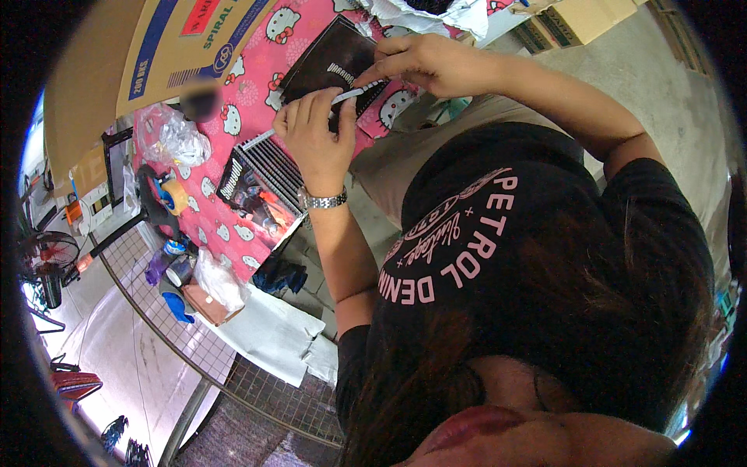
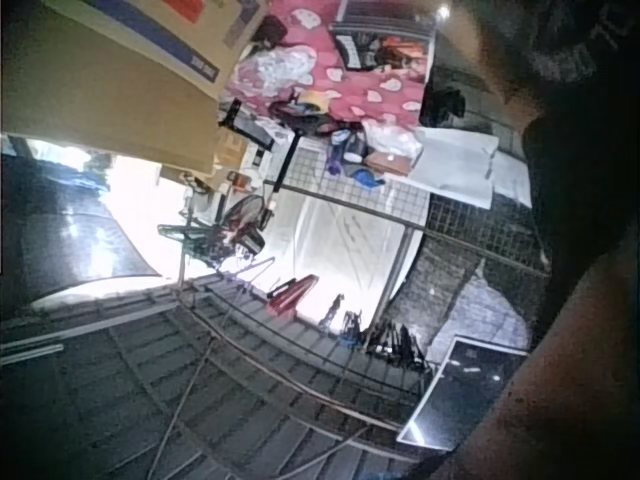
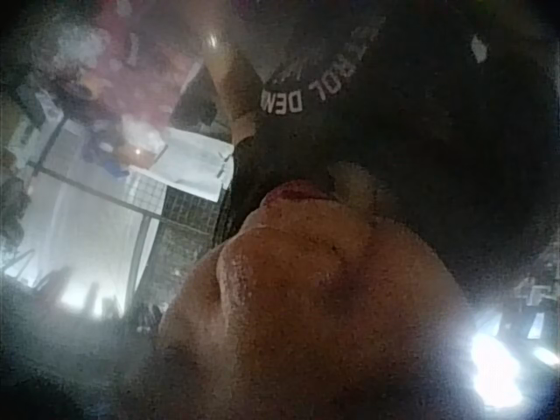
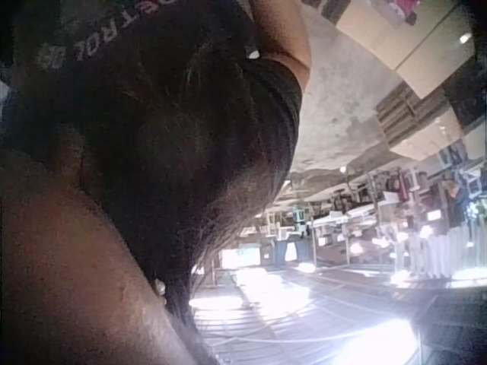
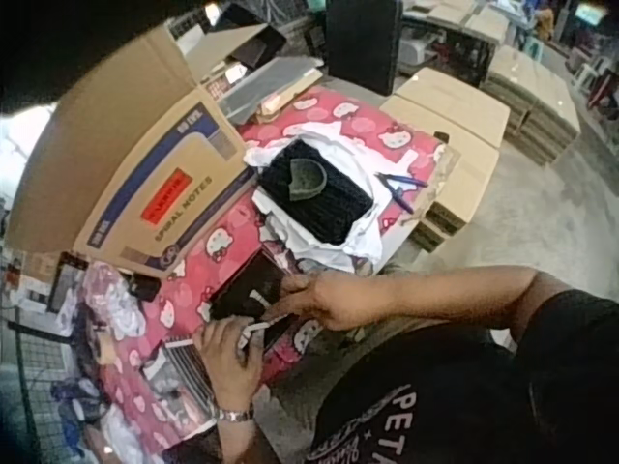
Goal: The person assembles notebooks by threading spiral coils through holes in paper covers and stacks of paper using pliers to trim and secure the ends of the coils.
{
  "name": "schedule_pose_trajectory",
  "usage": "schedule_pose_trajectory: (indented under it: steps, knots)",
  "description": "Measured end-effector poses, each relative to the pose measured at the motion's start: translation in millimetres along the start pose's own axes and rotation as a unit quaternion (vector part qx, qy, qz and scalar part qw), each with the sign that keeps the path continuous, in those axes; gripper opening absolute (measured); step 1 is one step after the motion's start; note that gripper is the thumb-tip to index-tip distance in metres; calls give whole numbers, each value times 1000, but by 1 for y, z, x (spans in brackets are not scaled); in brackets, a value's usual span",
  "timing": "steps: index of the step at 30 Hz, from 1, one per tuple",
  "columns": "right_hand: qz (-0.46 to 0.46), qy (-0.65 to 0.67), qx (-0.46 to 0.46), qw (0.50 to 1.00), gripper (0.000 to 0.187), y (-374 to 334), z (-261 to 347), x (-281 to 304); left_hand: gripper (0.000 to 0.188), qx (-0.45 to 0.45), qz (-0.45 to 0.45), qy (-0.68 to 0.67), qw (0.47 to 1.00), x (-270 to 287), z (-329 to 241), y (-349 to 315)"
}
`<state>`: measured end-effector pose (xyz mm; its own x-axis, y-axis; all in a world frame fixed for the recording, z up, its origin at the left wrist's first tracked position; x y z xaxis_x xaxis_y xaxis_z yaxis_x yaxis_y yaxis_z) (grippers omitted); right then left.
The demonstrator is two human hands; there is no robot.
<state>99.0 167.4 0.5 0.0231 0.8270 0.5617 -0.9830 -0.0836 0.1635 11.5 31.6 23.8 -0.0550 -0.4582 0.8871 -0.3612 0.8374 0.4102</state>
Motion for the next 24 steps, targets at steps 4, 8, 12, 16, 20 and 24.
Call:
schedule_pose_trajectory:
  steps: [4, 8, 12, 16, 20, 24]
  knots:
    - [-49, 52, 18, 997, 39, 1, -1, 2, 25, 5, -3, 34, 999, -3, -8, 3]
    - [-112, 21, 9, 993, 33, 4, 1, 6, 27, -7, -24, 19, 1000, -7, -18, 8]
    - [-25, -51, -116, 992, 34, 8, 18, 6, 28, -26, -5, 42, 999, -8, -17, 6]
    - [-132, -138, -7, 982, 32, 10, 26, 12, 29, -26, 18, 30, 999, -8, -21, 10]
    - [-141, -120, 12, 983, 31, 17, 23, 6, 27, -21, 7, 18, 1000, -7, -18, 7]
    - [-38, -52, -57, 996, 36, 29, 18, 3, 24, -10, 10, 10, 1000, -7, -13, 1]
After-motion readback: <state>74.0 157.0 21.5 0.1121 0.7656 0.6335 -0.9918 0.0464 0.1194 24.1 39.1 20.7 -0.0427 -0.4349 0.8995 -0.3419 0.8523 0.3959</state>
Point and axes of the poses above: each hand's wrist, its own y-axis towards the middle knuckle, its own x-axis out of the back of the hand, z = x × y, the point moved 7 cm from there along y, towards the middle knuckle, and after that the axes turned 2 degrees about -z, right-handed, at the moved point
